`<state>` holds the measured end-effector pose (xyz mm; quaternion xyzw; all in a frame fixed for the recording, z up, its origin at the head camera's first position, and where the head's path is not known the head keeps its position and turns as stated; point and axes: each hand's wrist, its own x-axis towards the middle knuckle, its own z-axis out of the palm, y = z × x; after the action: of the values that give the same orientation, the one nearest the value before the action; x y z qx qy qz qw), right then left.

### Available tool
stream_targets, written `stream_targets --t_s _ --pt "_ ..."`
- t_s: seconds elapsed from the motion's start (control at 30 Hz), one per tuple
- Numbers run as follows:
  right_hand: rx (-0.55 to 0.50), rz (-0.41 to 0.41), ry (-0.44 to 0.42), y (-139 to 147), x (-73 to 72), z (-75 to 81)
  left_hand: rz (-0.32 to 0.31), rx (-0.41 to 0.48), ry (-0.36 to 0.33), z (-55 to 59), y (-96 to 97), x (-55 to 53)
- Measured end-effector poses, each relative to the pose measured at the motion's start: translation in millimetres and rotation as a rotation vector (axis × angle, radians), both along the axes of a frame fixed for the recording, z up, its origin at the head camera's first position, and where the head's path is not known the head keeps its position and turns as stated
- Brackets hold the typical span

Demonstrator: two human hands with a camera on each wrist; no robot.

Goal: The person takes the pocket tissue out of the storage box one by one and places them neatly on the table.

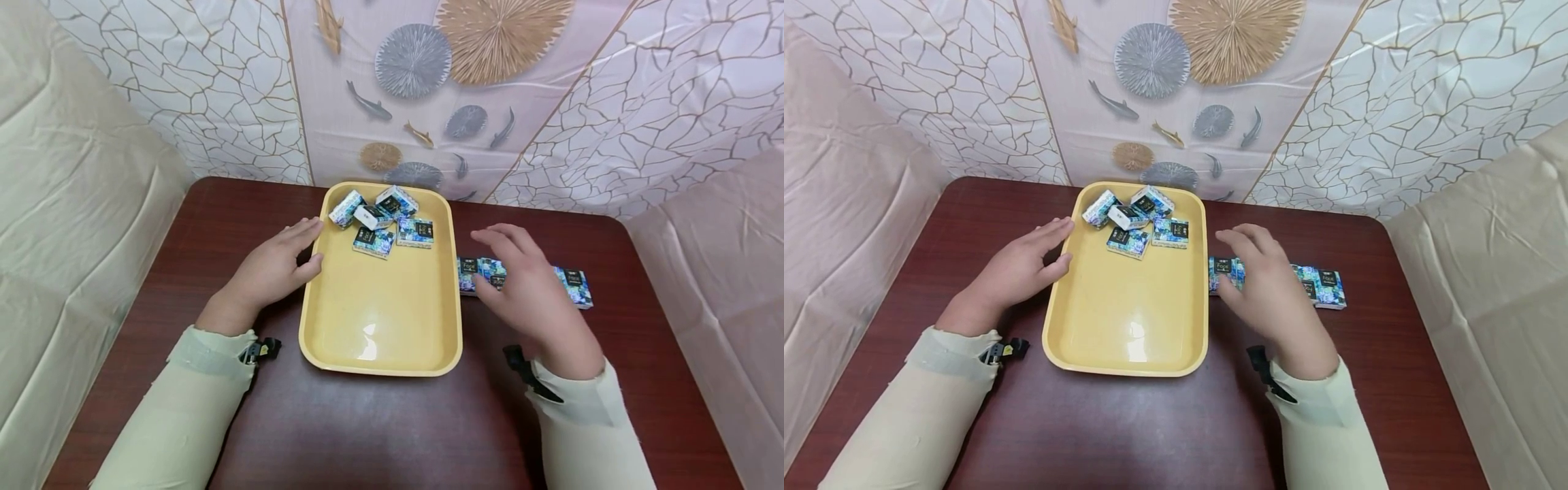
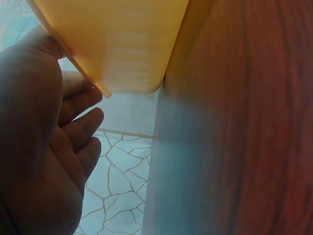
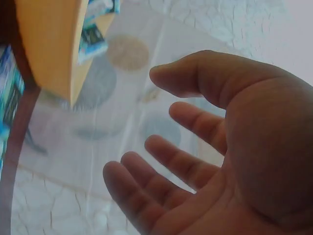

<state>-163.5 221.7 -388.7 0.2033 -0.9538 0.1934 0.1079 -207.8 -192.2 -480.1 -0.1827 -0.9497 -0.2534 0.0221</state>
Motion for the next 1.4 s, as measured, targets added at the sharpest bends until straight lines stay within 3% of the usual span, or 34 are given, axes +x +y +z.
stream_targets --t_s 0.17,0.37,0.97,1.23,1.4 --pt "0.006 0.012 -0.050 -21 -12.2 -5.6 -0.003 0.004 -0.003 -0.7 -0.4 -0.7" --pt "0.042 0.084 -0.099 -42 -25.2 -6.2 -0.004 0.006 -0.001 -0.7 -1.3 -0.9" --pt "0.128 0.346 -0.096 -91 -66.3 -11.1 -0.002 0.007 -0.012 -0.1 -1.1 -1.3" --pt "0.199 0.335 -0.209 -110 -89.4 -26.8 0.003 -0.002 -0.013 -0.6 -1.6 -1.1" --pt "0.248 0.278 -0.304 -120 -98.0 -37.2 0.000 -0.004 -0.015 0.0 -1.3 -1.1"
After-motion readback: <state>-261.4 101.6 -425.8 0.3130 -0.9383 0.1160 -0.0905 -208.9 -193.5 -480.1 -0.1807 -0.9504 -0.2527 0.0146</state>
